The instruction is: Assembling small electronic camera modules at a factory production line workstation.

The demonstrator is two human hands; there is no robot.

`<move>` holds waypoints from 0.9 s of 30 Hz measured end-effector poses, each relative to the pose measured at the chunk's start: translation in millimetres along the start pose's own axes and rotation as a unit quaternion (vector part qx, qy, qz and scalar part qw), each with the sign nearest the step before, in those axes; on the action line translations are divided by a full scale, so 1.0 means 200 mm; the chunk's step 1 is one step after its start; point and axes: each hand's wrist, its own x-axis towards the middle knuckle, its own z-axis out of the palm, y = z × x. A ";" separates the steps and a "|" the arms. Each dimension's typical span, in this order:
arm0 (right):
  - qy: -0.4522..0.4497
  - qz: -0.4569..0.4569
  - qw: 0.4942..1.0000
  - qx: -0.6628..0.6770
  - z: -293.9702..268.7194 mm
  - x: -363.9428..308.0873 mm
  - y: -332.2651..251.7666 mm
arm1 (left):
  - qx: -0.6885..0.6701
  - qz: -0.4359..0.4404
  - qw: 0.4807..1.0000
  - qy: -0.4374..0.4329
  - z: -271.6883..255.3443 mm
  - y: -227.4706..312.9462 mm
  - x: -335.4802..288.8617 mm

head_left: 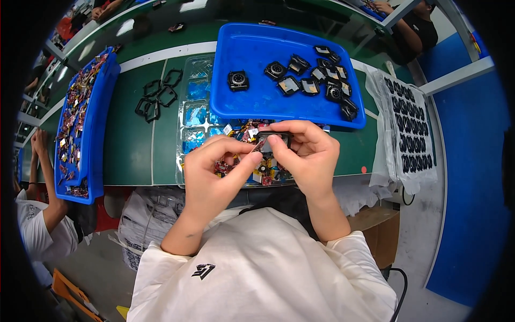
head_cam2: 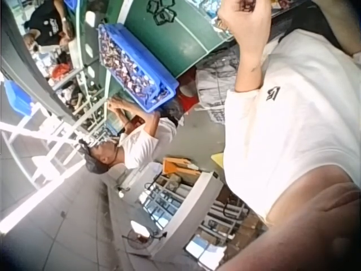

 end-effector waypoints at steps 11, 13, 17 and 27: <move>0.025 -0.204 0.967 -0.149 0.01 -0.02 0.02 | -0.282 -0.134 0.950 -0.022 0.00 -0.04 -0.02; 0.011 -0.198 0.971 -0.134 0.01 -0.02 0.02 | -0.275 -0.131 0.952 -0.025 0.00 -0.04 -0.03; -0.004 -0.221 0.963 -0.157 -0.01 -0.01 0.04 | -0.272 -0.138 0.952 -0.015 0.01 -0.04 -0.02; -0.068 -0.070 0.993 -0.065 -0.04 -0.03 -0.02 | -0.195 -0.115 0.974 0.014 0.03 -0.04 0.00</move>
